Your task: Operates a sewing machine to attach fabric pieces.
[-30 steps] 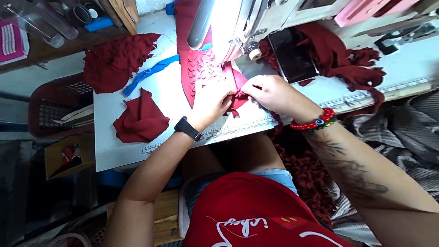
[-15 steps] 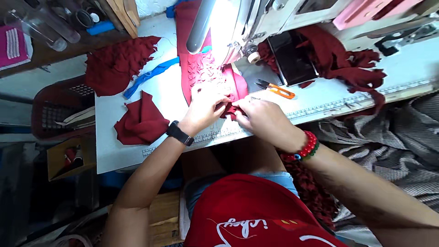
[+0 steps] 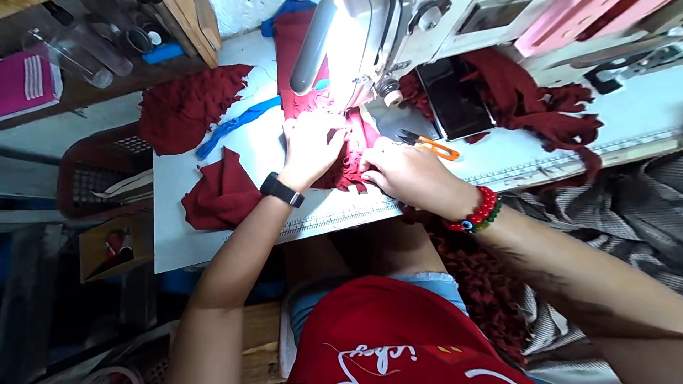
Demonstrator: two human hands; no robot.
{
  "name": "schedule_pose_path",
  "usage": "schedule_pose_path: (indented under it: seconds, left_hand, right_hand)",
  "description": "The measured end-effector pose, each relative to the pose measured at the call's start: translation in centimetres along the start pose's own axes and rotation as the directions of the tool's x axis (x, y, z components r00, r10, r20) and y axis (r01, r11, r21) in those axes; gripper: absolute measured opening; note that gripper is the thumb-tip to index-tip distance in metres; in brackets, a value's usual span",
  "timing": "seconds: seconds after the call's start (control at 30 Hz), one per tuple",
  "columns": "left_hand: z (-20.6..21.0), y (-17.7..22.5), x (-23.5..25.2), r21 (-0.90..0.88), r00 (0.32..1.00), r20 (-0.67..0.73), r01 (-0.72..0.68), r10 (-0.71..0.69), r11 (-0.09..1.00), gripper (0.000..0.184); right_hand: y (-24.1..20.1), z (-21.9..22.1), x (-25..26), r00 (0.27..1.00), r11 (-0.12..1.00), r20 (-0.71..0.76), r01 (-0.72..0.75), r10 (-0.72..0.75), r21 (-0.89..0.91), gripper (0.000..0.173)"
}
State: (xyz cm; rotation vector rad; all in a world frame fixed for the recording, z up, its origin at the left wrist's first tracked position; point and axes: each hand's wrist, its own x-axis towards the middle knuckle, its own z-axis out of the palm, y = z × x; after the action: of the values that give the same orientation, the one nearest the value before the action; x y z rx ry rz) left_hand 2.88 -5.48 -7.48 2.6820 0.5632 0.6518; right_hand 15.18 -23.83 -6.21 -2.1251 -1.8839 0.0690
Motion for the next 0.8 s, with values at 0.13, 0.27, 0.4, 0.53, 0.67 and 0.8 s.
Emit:
schedule_pose_path:
  seconds: [0.13,0.27,0.4,0.53,0.67,0.8]
  left_hand:
    - [1.8,-0.2,1.2,0.098,0.996,0.084,0.011,-0.019,0.995,0.028]
    - [1.4,-0.6,1.5,0.083,0.993,0.119,0.012,-0.021,0.997,0.029]
    - [0.8,-1.7,1.5,0.04,0.987,0.158,-0.044,0.038,0.998,0.029]
    - [1.2,-2.7,1.0,-0.014,0.972,0.059,-0.226,0.226,0.974,0.025]
    - [1.9,-2.8,0.6,-0.013,0.958,0.034,-0.284,0.284,0.959,0.024]
    - [2.0,-2.1,0.6,0.002,0.976,0.043,-0.213,0.213,0.977,0.024]
  right_hand:
    - [0.5,-0.7,0.7,0.999,0.999,0.038,0.016,-0.015,-0.031,0.031]
    - [1.3,-0.4,0.9,0.997,0.997,0.03,0.077,-0.076,-0.013,0.026]
    - [1.4,-0.9,1.6,0.994,0.997,0.084,0.076,-0.074,-0.024,0.043]
    - [1.6,-2.0,3.5,0.965,0.99,0.238,0.131,-0.115,-0.054,0.08]
    - [3.1,-2.2,4.7,0.948,0.988,0.294,0.146,-0.125,-0.052,0.072]
    - [3.6,-2.1,4.6,0.955,0.983,0.259,0.17,-0.146,-0.073,0.069]
